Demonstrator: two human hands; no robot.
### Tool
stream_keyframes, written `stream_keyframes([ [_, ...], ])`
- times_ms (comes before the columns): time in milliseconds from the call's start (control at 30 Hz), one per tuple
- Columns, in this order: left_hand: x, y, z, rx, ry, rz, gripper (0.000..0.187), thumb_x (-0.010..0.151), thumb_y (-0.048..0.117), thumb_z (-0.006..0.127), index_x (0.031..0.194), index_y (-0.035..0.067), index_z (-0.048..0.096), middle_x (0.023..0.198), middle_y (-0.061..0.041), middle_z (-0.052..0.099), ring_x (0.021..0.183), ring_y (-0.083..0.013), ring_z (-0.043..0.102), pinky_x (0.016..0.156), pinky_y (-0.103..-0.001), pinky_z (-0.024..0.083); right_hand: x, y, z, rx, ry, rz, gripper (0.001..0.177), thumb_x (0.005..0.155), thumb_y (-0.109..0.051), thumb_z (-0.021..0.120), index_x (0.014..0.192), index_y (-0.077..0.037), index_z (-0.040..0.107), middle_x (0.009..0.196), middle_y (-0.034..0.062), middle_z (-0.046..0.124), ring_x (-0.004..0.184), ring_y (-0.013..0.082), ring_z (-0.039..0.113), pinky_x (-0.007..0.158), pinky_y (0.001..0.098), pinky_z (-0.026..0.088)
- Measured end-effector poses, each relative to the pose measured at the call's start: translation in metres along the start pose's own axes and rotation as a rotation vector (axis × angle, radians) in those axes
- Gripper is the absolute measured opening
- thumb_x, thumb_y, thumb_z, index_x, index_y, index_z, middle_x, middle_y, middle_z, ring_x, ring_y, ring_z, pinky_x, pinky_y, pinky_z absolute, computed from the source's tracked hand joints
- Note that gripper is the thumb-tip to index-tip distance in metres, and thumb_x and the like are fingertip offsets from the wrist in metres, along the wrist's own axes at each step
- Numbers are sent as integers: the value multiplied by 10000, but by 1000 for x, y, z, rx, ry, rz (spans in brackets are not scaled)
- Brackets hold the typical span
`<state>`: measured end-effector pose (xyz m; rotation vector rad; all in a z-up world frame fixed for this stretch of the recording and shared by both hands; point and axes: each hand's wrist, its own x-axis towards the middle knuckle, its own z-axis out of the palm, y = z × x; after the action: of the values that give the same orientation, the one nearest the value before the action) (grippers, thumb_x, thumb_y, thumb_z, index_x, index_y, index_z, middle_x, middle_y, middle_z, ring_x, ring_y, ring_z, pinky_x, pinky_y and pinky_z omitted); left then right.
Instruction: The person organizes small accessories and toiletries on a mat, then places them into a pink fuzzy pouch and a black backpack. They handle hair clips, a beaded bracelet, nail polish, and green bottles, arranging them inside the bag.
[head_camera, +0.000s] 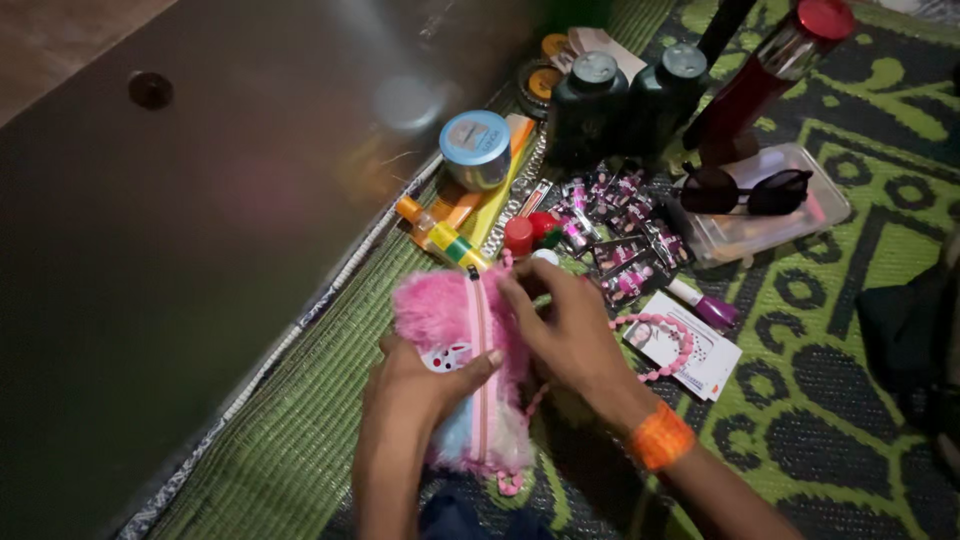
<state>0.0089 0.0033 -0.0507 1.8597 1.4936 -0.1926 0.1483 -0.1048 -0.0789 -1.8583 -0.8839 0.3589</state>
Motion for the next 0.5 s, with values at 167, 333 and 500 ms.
stream_keyframes([
  [167, -3, 8, -3, -126, 33, 88, 883, 532, 416, 959, 1209, -29, 605, 1128, -245, 715, 1028, -378, 726, 924, -431, 574, -53, -8, -17, -188, -22, -1, 305, 921, -64, 603, 1226, -61, 629, 1082, 155, 689, 946, 259, 713, 834, 361, 572],
  [333, -13, 19, -24, -323, -51, -4, 544, 630, 235, 915, 1102, 48, 720, 998, -139, 802, 836, -308, 814, 804, -414, 652, -62, -4, -35, 47, -115, -95, 711, 903, -122, 699, 1527, -74, 361, 1487, 183, 511, 1378, 305, 584, 1100, 401, 540],
  [500, -28, 21, -48, -847, -333, 272, 586, 554, 70, 872, 1119, 9, 727, 975, -143, 824, 803, -260, 803, 761, -404, 658, -38, -1, -60, 76, -264, -331, 1399, 658, -422, 923, 1645, -42, 7, 1689, 273, 174, 1563, 405, 258, 1225, 517, 239],
])
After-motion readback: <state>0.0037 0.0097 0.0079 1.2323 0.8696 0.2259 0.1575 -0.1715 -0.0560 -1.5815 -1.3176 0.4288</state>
